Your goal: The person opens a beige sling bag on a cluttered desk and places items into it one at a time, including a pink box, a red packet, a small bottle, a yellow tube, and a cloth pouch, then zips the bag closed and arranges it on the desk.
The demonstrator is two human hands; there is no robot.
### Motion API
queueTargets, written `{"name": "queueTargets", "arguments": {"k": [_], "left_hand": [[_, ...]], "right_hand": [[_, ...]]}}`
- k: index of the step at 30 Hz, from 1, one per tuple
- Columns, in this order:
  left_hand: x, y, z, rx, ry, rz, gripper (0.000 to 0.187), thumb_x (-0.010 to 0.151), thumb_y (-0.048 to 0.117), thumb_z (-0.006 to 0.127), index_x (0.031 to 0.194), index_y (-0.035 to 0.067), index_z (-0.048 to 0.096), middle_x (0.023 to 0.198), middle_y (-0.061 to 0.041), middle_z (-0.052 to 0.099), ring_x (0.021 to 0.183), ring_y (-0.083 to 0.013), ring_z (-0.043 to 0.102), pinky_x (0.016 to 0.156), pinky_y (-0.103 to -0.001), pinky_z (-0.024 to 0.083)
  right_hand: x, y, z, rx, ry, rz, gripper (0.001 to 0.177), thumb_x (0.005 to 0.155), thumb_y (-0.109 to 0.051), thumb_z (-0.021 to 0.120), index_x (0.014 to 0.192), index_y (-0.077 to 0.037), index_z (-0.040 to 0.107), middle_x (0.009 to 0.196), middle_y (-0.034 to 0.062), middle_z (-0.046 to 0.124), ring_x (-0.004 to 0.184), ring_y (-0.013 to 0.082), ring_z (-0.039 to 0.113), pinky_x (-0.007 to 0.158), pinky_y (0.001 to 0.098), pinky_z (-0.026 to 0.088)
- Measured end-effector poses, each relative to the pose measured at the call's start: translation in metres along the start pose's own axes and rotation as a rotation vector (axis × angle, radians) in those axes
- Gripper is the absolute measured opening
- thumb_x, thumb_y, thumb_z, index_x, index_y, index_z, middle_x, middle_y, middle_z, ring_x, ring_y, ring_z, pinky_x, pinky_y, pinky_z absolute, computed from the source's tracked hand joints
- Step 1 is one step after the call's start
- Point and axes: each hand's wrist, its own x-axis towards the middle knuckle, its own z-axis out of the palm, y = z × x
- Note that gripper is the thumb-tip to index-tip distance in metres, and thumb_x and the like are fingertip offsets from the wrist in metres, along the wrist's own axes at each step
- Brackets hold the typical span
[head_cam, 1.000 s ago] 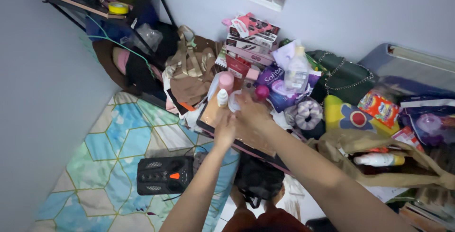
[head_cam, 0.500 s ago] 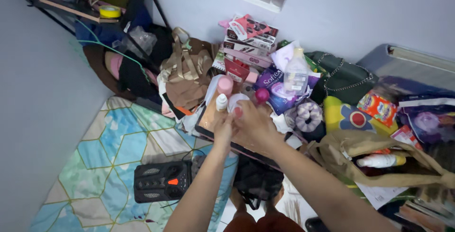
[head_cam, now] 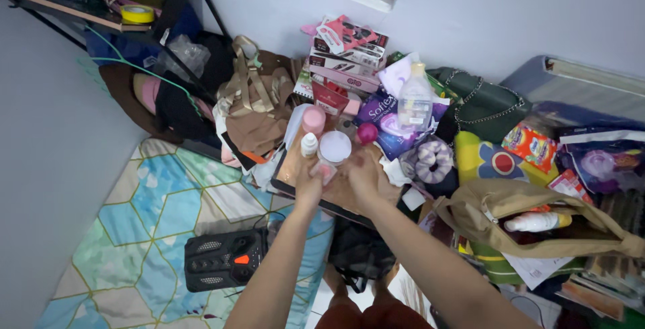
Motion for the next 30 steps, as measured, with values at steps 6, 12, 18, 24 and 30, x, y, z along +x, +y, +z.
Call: {"name": "queueTargets", "arguments": {"k": [6,12,18,24,30], "left_hand": [[-0.036,0.012,0.0,0.165,-0.07,-0.083,0.028,0.101,0.019,0.063,0.117,-0.004,0.062,0.104,-0.013,0.071,0.084,-0.0204,0.067,0.074,-0.035,0.056],[-0.084,0.012,0.03,0.017,-0.264,-0.048,0.036,0.09,0.024,0.073,0.12,0.003,0.07,0.104,-0.007,0.072,0.089,-0.014,0.071,0.075,-0.031,0.061],[-0.068,-0.03,0.054,0.123,-0.186,-0.198,0.036,0.093,0.028,0.069,0.118,0.001,0.069,0.103,-0.009,0.072,0.082,-0.0178,0.074,0.071,-0.032,0.06],[-0.026,-0.076,0.051,0.24,-0.106,-0.101,0.044,0.094,0.017,0.057,0.133,0.001,0.071,0.11,-0.016,0.076,0.087,-0.0197,0.071,0.075,-0.033,0.056],[-0.021,-0.066,0.021,0.186,-0.035,-0.044,0.049,0.09,0.005,0.054,0.137,-0.001,0.063,0.124,-0.014,0.072,0.108,-0.021,0.069,0.088,-0.03,0.055]], "right_hand": [[-0.031,-0.044,-0.017,-0.007,-0.081,0.312,0.026,0.093,-0.019,0.071,0.112,-0.002,0.074,0.088,0.0047,0.07,0.07,0.0138,0.064,0.058,0.028,0.049],[-0.076,-0.057,-0.089,0.001,-0.21,0.16,0.031,0.091,-0.025,0.075,0.115,-0.006,0.071,0.097,0.0006,0.075,0.081,0.0096,0.069,0.069,0.024,0.057],[-0.045,0.006,-0.12,-0.156,-0.098,0.214,0.029,0.086,-0.021,0.08,0.109,-0.004,0.074,0.088,0.0078,0.076,0.073,0.0163,0.069,0.062,0.0309,0.055],[-0.009,0.049,-0.096,-0.532,0.036,-0.024,0.029,0.075,-0.016,0.081,0.101,-0.005,0.078,0.089,0.0134,0.078,0.079,0.0249,0.074,0.071,0.0382,0.058],[-0.01,0.012,-0.096,-0.678,-0.046,-0.183,0.028,0.08,-0.02,0.08,0.104,-0.007,0.076,0.087,0.0153,0.077,0.079,0.0295,0.075,0.073,0.0413,0.058]]}}
